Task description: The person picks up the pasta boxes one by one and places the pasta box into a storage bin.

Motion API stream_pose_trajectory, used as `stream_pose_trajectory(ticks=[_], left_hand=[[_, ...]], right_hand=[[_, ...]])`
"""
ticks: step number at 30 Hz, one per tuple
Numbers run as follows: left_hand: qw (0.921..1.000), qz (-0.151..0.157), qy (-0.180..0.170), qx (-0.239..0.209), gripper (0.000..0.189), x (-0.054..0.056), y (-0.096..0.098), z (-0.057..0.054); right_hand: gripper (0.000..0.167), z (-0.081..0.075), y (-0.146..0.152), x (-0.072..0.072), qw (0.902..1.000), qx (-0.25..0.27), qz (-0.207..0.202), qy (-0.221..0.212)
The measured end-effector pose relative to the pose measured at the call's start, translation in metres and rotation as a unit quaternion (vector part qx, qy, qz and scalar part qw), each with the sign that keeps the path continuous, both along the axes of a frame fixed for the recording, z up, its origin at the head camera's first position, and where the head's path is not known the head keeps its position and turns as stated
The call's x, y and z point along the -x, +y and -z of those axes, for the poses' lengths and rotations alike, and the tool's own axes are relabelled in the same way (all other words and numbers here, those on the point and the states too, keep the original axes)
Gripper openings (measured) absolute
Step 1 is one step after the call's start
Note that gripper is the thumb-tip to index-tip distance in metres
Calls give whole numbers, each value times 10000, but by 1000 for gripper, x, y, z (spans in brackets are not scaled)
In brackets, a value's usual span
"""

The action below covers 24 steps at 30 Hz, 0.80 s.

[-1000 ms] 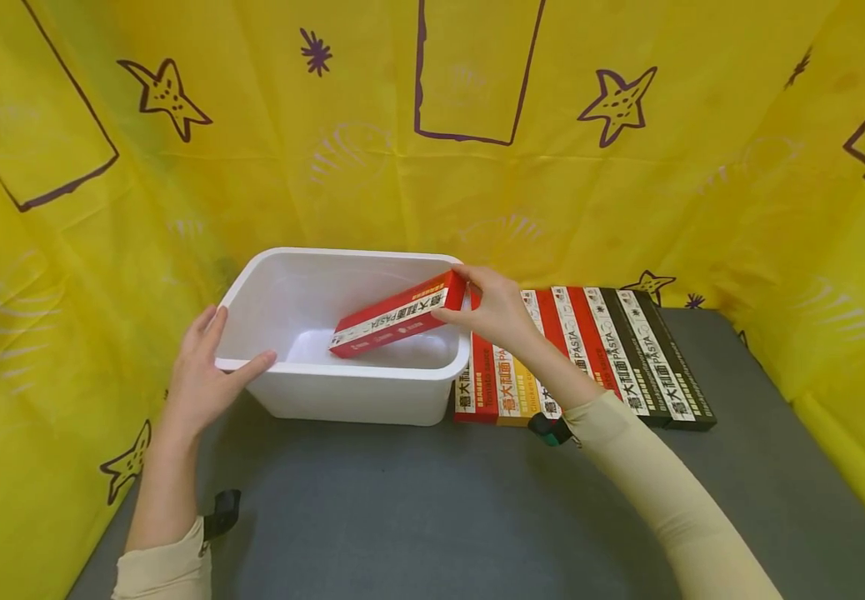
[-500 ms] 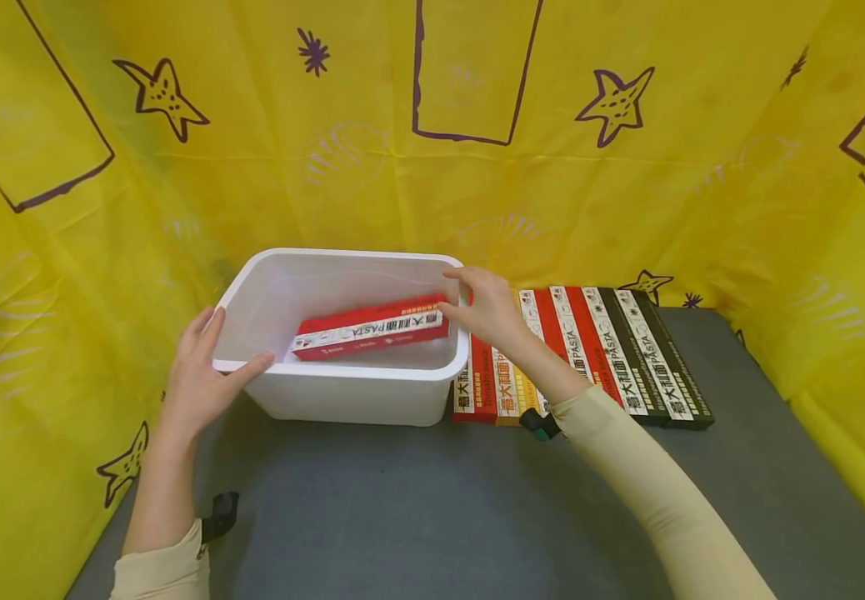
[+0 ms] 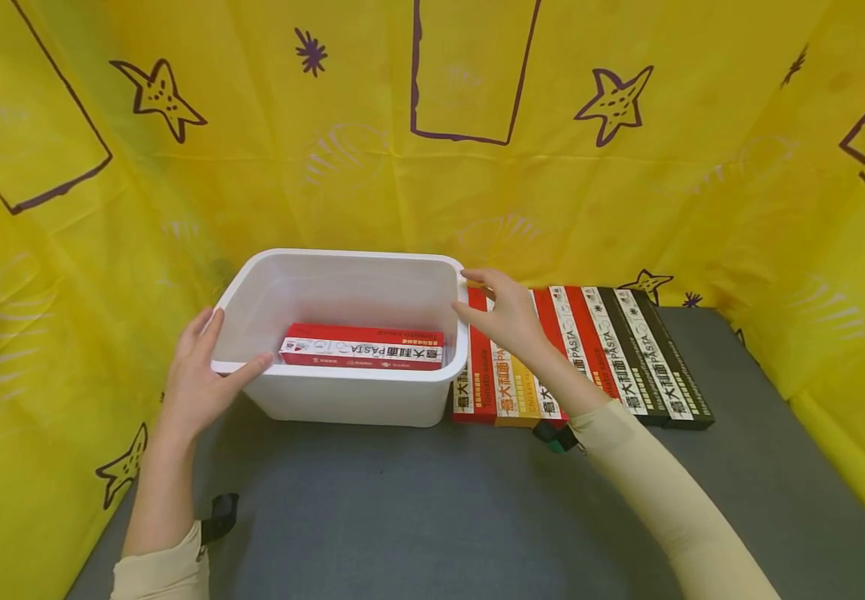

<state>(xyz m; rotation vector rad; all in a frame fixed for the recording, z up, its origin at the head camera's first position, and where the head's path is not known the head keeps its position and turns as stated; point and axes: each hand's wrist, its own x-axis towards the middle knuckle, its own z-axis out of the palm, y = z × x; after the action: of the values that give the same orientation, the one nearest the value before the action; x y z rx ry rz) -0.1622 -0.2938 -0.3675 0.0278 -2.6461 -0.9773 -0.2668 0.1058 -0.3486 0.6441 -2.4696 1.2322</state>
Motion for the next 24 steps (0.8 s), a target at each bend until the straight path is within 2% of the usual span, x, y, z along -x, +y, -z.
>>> stream_pose_trajectory(ticks=[4, 12, 24], left_hand=[[10000, 24, 54, -1, 92, 0, 1, 0], [9999, 31, 143, -20, 90, 0, 1, 1], [9997, 19, 231, 0, 89, 0, 1, 3]], right_hand=[[48, 3, 10, -3, 9987, 416, 1, -301], [55, 15, 30, -13, 9912, 860, 141, -997], [62, 33, 66, -33, 9818, 1102, 306, -1518]])
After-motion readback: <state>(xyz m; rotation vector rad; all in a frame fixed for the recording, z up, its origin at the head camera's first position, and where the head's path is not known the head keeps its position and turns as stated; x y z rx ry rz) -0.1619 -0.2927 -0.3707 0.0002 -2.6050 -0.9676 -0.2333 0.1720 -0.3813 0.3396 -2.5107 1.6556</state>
